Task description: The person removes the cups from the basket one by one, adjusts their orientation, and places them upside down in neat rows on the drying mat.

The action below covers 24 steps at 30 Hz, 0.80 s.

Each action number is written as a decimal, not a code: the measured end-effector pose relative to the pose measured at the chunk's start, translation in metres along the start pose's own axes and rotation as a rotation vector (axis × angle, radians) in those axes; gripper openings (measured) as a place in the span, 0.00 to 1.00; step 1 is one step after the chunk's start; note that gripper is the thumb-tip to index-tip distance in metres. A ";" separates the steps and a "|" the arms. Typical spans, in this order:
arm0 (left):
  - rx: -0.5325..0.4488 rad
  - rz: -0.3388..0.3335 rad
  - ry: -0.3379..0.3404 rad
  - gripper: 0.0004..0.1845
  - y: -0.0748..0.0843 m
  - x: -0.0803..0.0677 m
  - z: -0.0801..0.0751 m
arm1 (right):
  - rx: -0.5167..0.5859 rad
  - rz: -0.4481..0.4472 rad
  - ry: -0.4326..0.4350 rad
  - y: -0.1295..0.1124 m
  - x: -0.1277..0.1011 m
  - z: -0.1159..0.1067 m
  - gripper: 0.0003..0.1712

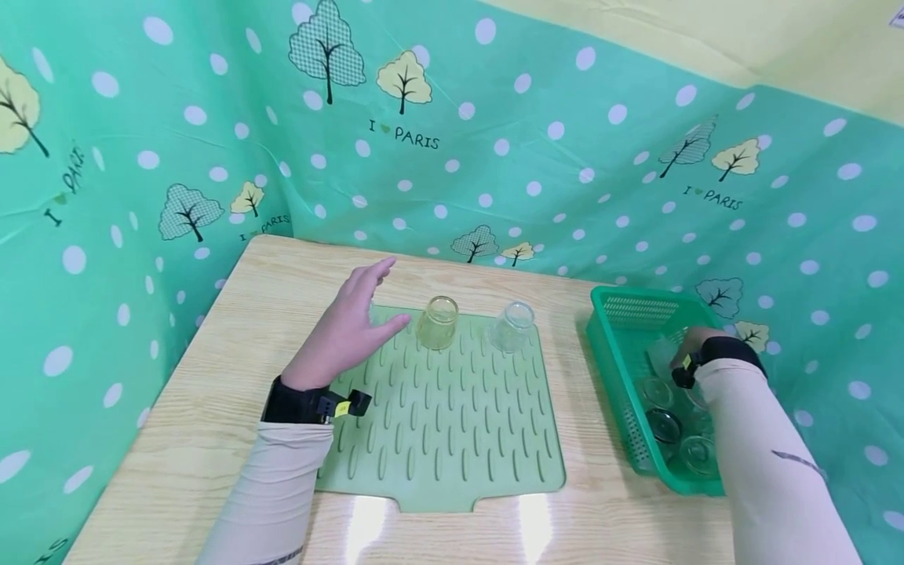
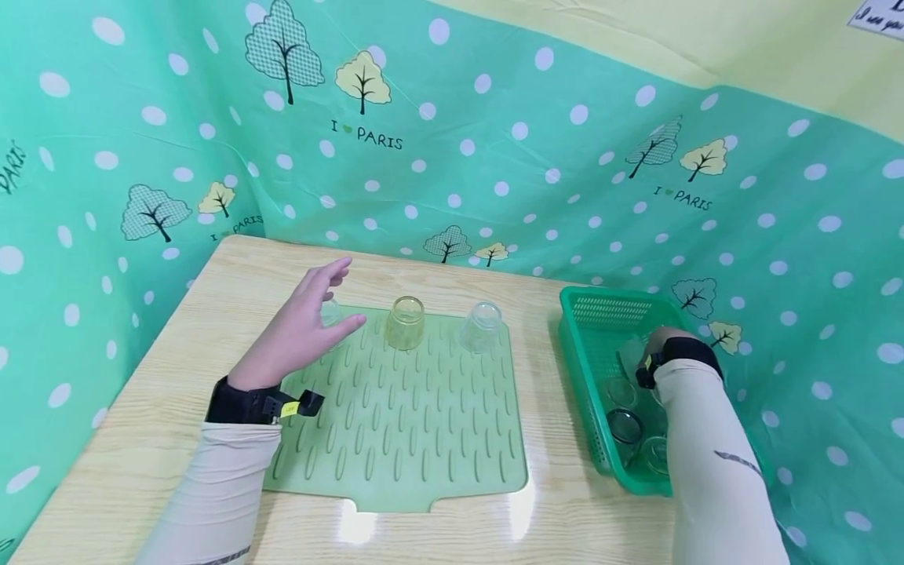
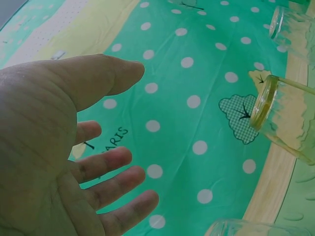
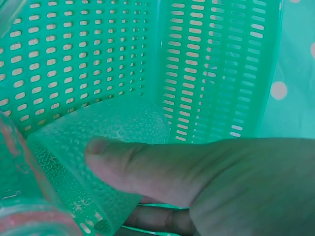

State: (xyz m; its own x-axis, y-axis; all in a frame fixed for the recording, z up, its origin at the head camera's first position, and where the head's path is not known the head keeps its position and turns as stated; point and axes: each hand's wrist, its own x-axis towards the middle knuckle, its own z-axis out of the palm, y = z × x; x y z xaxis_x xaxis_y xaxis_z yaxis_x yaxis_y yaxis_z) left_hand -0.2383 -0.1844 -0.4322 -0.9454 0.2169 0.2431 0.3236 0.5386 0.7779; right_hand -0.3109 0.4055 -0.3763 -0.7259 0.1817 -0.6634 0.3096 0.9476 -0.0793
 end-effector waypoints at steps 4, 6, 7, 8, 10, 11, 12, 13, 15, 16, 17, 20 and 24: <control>0.006 -0.004 0.004 0.47 0.001 0.000 -0.002 | 0.080 0.018 0.017 -0.006 -0.007 0.002 0.12; 0.007 -0.004 0.008 0.47 0.002 -0.001 -0.003 | 0.095 0.025 0.028 -0.004 -0.004 0.001 0.11; 0.004 -0.004 0.008 0.47 0.003 -0.001 -0.004 | 0.096 0.021 0.029 -0.002 -0.002 0.001 0.12; 0.003 -0.003 0.009 0.47 0.003 -0.001 -0.004 | 0.079 0.015 0.033 0.000 0.001 0.000 0.14; 0.000 -0.003 0.008 0.47 0.003 -0.001 -0.004 | 0.066 0.019 0.038 0.006 0.008 -0.002 0.20; -0.003 -0.002 0.006 0.47 0.003 -0.001 -0.004 | 0.046 0.017 0.040 0.008 0.011 -0.003 0.23; -0.004 -0.002 0.007 0.47 0.003 0.000 -0.004 | 0.024 0.012 0.040 0.011 0.014 -0.003 0.26; -0.004 -0.001 0.005 0.47 0.003 0.000 -0.004 | 0.033 0.021 0.038 0.012 0.016 -0.004 0.29; -0.003 0.001 0.002 0.47 0.003 0.000 -0.004 | 0.067 0.038 0.034 0.014 0.019 -0.003 0.31; 0.000 0.002 0.001 0.47 0.003 0.000 -0.004 | 0.079 0.040 0.032 0.013 0.019 -0.003 0.31; 0.002 0.003 -0.001 0.47 0.003 0.000 -0.004 | 0.093 0.041 0.033 0.013 0.019 -0.002 0.29; 0.008 0.004 -0.005 0.47 0.003 0.000 -0.003 | 0.128 0.043 0.037 0.011 0.019 0.000 0.27; 0.009 0.005 -0.008 0.47 0.003 0.000 -0.003 | 0.151 0.071 0.028 0.011 0.018 0.001 0.30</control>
State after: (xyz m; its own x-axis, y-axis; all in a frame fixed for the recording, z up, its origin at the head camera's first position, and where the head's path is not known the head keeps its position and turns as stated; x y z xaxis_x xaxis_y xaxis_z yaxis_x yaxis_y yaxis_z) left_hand -0.2377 -0.1847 -0.4281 -0.9435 0.2263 0.2419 0.3285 0.5445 0.7718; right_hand -0.3200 0.4186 -0.3900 -0.7148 0.2558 -0.6509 0.4482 0.8820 -0.1456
